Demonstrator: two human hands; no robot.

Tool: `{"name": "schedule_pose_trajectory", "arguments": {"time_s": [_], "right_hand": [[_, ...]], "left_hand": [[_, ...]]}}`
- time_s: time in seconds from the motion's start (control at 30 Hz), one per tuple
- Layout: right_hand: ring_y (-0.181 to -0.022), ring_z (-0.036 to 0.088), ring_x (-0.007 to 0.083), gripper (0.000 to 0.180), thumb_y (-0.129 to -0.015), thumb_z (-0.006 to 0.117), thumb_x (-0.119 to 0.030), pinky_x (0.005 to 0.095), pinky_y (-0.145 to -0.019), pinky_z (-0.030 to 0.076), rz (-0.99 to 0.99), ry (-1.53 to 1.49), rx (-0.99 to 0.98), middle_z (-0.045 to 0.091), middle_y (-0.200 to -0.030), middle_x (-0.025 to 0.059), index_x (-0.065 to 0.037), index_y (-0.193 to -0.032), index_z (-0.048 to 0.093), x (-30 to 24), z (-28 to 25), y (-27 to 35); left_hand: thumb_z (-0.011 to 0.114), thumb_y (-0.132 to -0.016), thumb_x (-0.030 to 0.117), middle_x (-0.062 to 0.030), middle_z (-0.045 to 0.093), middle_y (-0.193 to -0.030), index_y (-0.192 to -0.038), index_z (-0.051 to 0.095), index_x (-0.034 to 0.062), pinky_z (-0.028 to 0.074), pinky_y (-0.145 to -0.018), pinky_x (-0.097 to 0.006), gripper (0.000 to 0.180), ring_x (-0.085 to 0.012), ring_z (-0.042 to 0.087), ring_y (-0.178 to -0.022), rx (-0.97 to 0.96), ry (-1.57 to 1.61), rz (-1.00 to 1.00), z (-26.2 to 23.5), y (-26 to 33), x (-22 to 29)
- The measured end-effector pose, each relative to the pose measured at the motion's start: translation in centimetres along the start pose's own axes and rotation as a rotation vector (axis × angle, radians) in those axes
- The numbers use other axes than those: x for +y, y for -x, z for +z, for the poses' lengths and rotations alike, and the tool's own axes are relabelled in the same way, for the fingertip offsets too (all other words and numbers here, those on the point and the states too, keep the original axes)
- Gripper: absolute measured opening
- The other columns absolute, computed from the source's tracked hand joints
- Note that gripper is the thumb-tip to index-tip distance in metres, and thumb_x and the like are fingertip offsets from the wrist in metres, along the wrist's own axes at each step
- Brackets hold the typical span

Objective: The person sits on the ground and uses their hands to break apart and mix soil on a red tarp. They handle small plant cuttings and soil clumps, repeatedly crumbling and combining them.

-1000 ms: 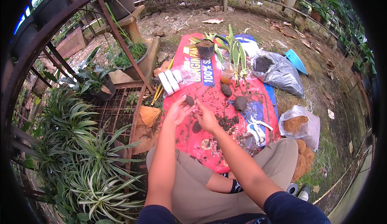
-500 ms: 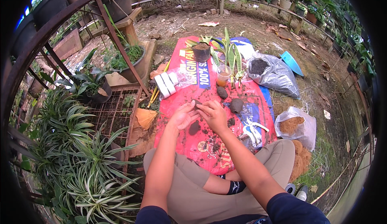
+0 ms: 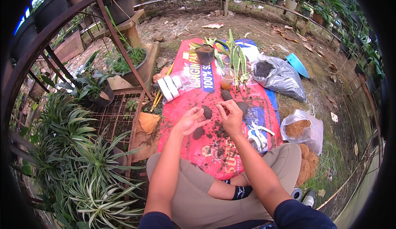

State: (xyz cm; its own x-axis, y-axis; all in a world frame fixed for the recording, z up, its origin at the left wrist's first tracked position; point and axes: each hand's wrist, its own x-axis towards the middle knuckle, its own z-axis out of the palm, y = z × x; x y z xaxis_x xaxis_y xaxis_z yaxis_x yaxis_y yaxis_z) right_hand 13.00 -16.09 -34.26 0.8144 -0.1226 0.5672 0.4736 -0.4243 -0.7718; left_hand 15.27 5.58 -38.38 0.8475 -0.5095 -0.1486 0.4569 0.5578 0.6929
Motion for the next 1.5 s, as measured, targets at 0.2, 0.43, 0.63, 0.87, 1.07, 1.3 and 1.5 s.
{"name": "schedule_pose_trajectory", "arguments": {"time_s": [0.2,0.43,0.63,0.87,1.07,1.3,1.5], "right_hand": [[-0.071,0.063,0.0121,0.029,-0.09,0.087,-0.012,0.0282,-0.065,0.052,0.028,-0.074,-0.135,0.072,-0.094,0.0046,-0.005,-0.118,0.081,-2.1,-0.4,1.2],[-0.069,0.065,0.0129,0.016,-0.091,0.084,-0.011,0.0297,-0.064,0.052,0.009,0.056,-0.138,0.075,-0.092,0.0015,-0.008,-0.107,0.084,-1.2,-1.0,2.0],[-0.069,0.065,0.011,0.012,-0.095,0.081,-0.007,0.0283,-0.063,0.051,0.059,-0.126,0.019,0.074,-0.094,0.0054,-0.001,-0.106,0.082,-2.3,-2.0,0.6],[-0.071,0.062,0.0092,0.015,-0.097,0.081,-0.01,0.0258,-0.065,0.051,0.098,-0.071,-0.226,0.072,-0.097,0.0034,-0.004,-0.11,0.082,-2.3,-4.6,2.0],[-0.083,0.077,0.0288,0.012,-0.095,0.08,-0.016,0.039,-0.071,0.059,-0.038,0.209,-0.349,0.076,-0.098,0.0063,-0.012,-0.106,0.081,-1.5,-6.0,4.9],[-0.074,0.07,0.0134,0.012,-0.101,0.076,-0.011,0.0314,-0.066,0.054,0.253,-0.061,-0.161,0.071,-0.093,0.0051,-0.001,-0.107,0.078,0.1,-7.4,4.6],[-0.074,0.059,0.0029,0.013,-0.107,0.07,-0.012,0.0229,-0.067,0.048,0.452,-0.444,0.001,0.067,-0.091,-0.0032,-0.001,-0.114,0.071,4.7,-8.3,4.0]], "left_hand": [[0.072,-0.106,0.018,-0.0076,0.07,-0.129,-0.117,0.062,0.0096,0.056,-0.113,-0.051,0.017,-0.0243,0.069,-0.124,-0.032,-0.06,0.024,0.3,-0.1,-0.4],[0.081,-0.098,0.012,-0.0078,0.07,-0.126,-0.113,0.064,0.0089,0.059,-0.108,-0.044,0.023,-0.0208,0.068,-0.121,-0.04,-0.186,-0.009,0.1,0.0,-0.8],[0.085,-0.093,0.004,-0.0112,0.065,-0.142,-0.105,0.065,0.007,0.058,-0.104,-0.037,0.024,-0.0196,0.067,-0.125,0.021,-0.477,0.015,1.8,0.5,-0.5],[0.088,-0.09,0.005,-0.0119,0.064,-0.144,-0.104,0.066,0.0062,0.058,-0.104,-0.038,0.026,-0.0214,0.065,-0.128,-0.066,-0.553,0.091,2.1,0.1,-0.9],[0.089,-0.087,0.002,-0.0147,0.065,-0.143,-0.099,0.067,0.0025,0.059,-0.103,-0.038,0.025,-0.0235,0.067,-0.127,-0.118,-0.762,0.024,3.3,0.3,-1.8],[0.088,-0.089,0.003,-0.0126,0.065,-0.142,-0.106,0.067,0.0028,0.058,-0.104,-0.038,0.027,-0.0226,0.065,-0.13,-0.065,-0.741,-0.022,4.0,0.5,-2.4],[0.073,-0.104,0.011,-0.0114,0.063,-0.144,-0.143,0.057,0.0049,0.056,-0.111,-0.044,0.043,-0.0238,0.063,-0.133,0.023,-0.438,-0.011,7.7,1.3,-2.5]]}}
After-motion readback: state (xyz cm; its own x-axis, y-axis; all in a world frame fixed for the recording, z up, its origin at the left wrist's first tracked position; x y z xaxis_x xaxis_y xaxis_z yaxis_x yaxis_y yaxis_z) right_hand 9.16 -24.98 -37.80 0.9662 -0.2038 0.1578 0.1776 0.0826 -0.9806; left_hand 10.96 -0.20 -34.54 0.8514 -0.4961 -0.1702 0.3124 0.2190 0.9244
